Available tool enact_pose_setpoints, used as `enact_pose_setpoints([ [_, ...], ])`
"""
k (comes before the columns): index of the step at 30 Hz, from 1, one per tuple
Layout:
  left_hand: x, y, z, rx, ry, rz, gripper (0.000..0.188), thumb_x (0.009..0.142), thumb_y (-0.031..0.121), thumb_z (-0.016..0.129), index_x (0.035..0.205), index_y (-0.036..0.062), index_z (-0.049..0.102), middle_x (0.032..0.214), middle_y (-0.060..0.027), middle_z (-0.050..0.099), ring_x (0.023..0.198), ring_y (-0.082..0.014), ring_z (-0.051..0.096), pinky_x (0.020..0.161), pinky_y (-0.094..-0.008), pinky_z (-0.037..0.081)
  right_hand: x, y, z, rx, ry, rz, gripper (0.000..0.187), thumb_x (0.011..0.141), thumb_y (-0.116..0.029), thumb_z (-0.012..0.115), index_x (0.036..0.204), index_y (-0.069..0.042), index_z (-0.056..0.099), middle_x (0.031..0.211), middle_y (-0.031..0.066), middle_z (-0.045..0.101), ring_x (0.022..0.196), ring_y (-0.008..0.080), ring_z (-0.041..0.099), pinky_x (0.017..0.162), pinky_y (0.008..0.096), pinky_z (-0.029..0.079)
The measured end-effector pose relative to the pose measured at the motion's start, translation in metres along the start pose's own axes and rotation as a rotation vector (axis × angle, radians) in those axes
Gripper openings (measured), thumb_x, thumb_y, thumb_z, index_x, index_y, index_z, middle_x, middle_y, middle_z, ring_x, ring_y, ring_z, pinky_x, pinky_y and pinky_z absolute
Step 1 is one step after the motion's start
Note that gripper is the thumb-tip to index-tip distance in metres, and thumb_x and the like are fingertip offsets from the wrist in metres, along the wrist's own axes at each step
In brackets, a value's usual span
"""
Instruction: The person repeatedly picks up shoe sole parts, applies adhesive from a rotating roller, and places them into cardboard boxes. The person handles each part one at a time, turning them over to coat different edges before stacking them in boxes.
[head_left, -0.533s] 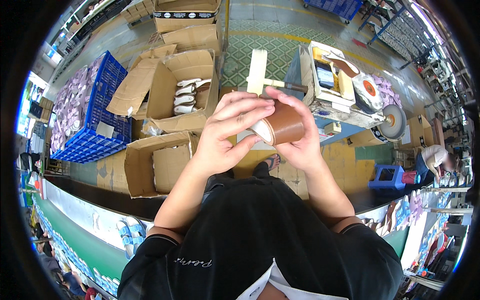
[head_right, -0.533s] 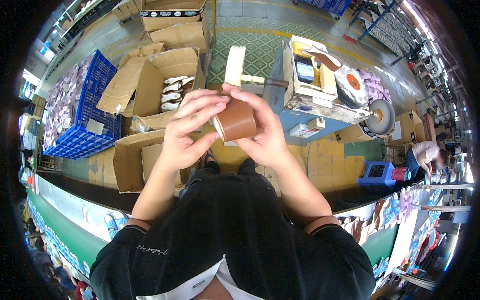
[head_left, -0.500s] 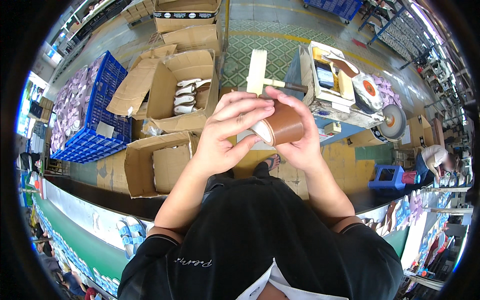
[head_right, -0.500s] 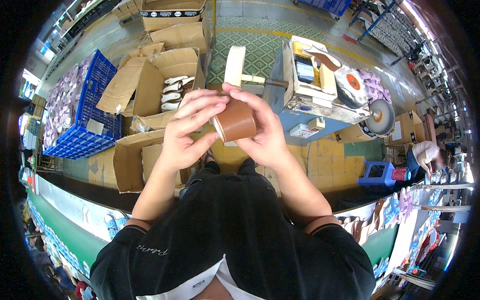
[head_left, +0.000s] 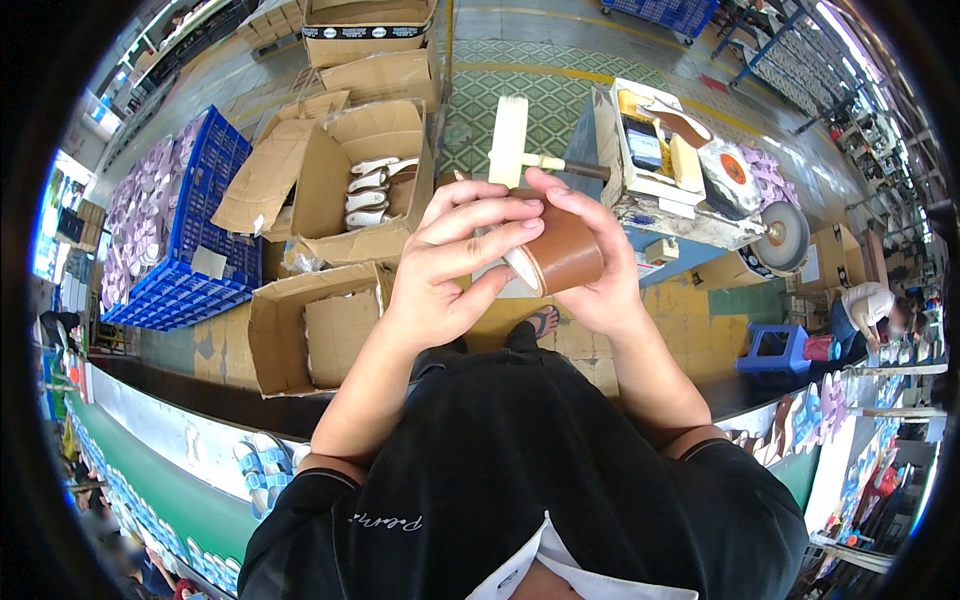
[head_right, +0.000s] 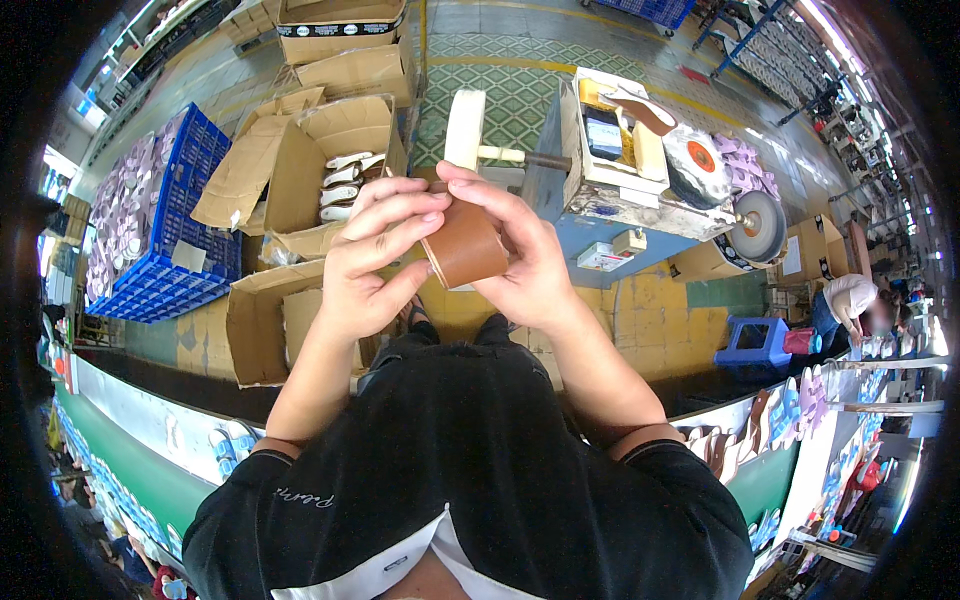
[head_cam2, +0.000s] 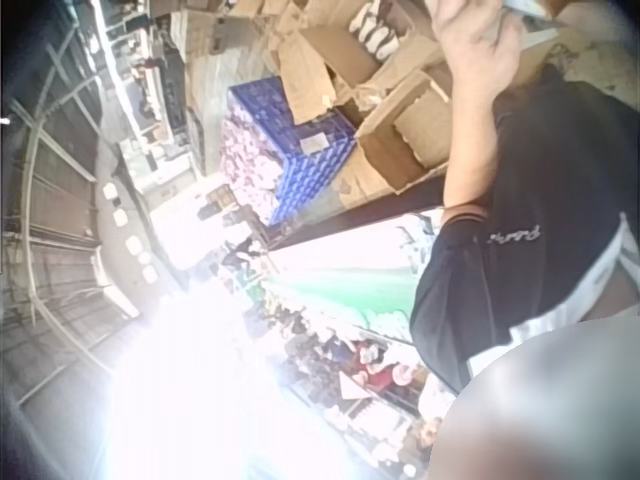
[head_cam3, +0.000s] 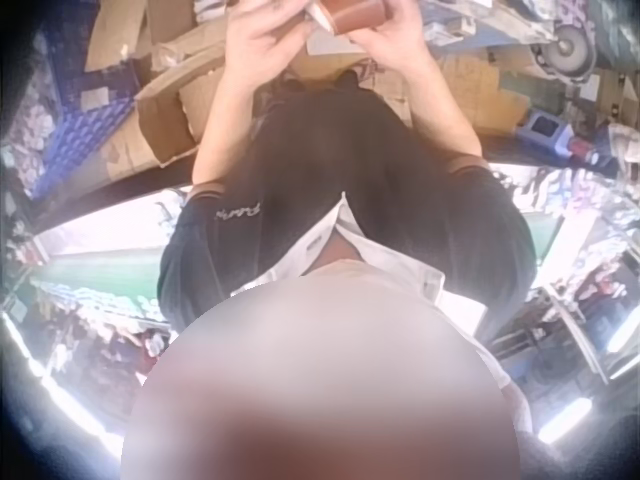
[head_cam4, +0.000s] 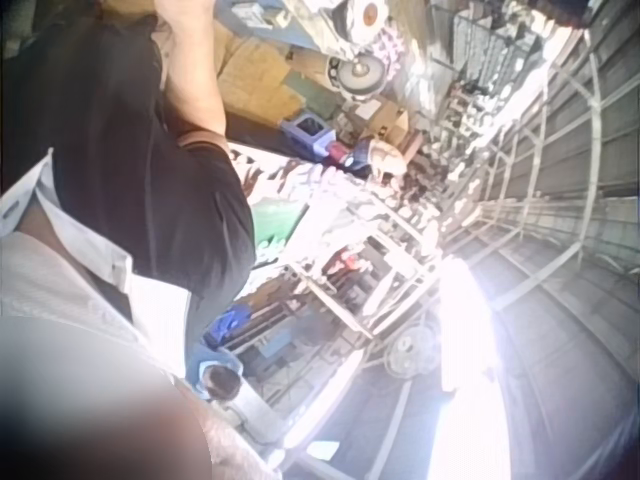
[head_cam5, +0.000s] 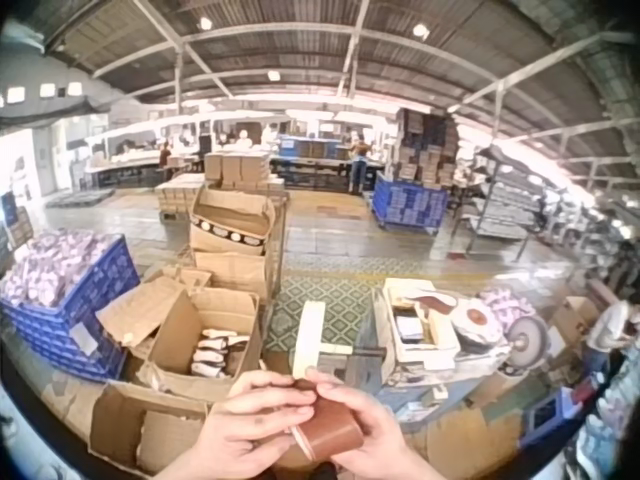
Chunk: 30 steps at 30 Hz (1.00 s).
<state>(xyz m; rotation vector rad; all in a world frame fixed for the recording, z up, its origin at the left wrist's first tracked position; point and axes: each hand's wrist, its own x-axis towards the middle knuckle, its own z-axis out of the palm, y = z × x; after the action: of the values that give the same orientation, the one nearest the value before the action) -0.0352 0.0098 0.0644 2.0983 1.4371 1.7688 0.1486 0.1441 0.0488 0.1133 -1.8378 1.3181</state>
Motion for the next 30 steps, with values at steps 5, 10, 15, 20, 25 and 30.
enact_pose_setpoints([
  [5, -0.002, -0.005, 0.003, -0.019, 0.032, 0.033, 0.060, 0.075, -0.002, 0.084, 0.133, 0.0158, 0.087, 0.141, -0.0041, 0.080, 0.132, -0.0364, 0.065, 0.116, -0.0503, 0.053, 0.001, 0.001, 0.000, -0.043, 0.003, -0.026, 0.070, 0.092, -0.006, 0.091, 0.156, -0.005, 0.063, 0.166, 0.0245, 0.061, 0.155, 0.0368, 0.059, 0.125, 0.0474, 0.050],
  [10, -0.009, -0.012, 0.005, -0.084, 0.050, 0.028, 0.059, 0.076, -0.003, 0.085, 0.132, 0.0155, 0.087, 0.141, -0.0050, 0.081, 0.133, -0.0364, 0.065, 0.117, -0.0502, 0.053, 0.001, 0.000, 0.000, -0.070, -0.010, -0.031, 0.067, 0.092, -0.005, 0.090, 0.154, -0.006, 0.066, 0.164, 0.0240, 0.064, 0.153, 0.0379, 0.062, 0.123, 0.0465, 0.052],
  [15, -0.021, -0.024, 0.012, -0.209, 0.067, -0.004, 0.058, 0.080, -0.003, 0.088, 0.135, 0.0158, 0.086, 0.142, -0.0075, 0.080, 0.140, -0.0360, 0.064, 0.119, -0.0504, 0.052, 0.003, -0.006, -0.004, -0.183, -0.059, -0.028, 0.071, 0.090, -0.004, 0.086, 0.158, -0.007, 0.065, 0.163, 0.0233, 0.064, 0.150, 0.0404, 0.064, 0.122, 0.0479, 0.052],
  [20, -0.038, -0.035, 0.027, -0.439, 0.119, -0.123, 0.071, 0.081, -0.004, 0.092, 0.149, 0.0139, 0.077, 0.153, -0.0112, 0.074, 0.145, -0.0351, 0.063, 0.124, -0.0515, 0.049, 0.005, -0.014, -0.012, -0.333, -0.150, 0.032, 0.084, 0.084, 0.002, 0.081, 0.164, -0.007, 0.059, 0.164, 0.0214, 0.064, 0.151, 0.0402, 0.063, 0.122, 0.0485, 0.052],
  [25, -0.065, -0.028, 0.040, -0.779, 0.155, -0.540, 0.084, 0.086, -0.008, 0.091, 0.163, 0.0118, 0.065, 0.168, -0.0128, 0.061, 0.151, -0.0317, 0.060, 0.128, -0.0512, 0.047, -0.001, -0.016, -0.008, -0.336, -0.144, 0.112, 0.093, 0.083, 0.003, 0.080, 0.171, -0.010, 0.052, 0.161, 0.0189, 0.064, 0.134, 0.0332, 0.070, 0.111, 0.0428, 0.057],
  [30, -0.077, -0.038, 0.045, -0.915, 0.126, -0.589, 0.086, 0.091, -0.013, 0.087, 0.167, 0.0199, 0.061, 0.174, -0.0128, 0.054, 0.156, -0.0302, 0.056, 0.126, -0.0508, 0.053, -0.011, -0.018, -0.016, -0.197, -0.202, 0.483, 0.095, 0.088, 0.000, 0.085, 0.175, -0.003, 0.045, 0.159, 0.0163, 0.061, 0.145, 0.0265, 0.064, 0.118, 0.0423, 0.054],
])
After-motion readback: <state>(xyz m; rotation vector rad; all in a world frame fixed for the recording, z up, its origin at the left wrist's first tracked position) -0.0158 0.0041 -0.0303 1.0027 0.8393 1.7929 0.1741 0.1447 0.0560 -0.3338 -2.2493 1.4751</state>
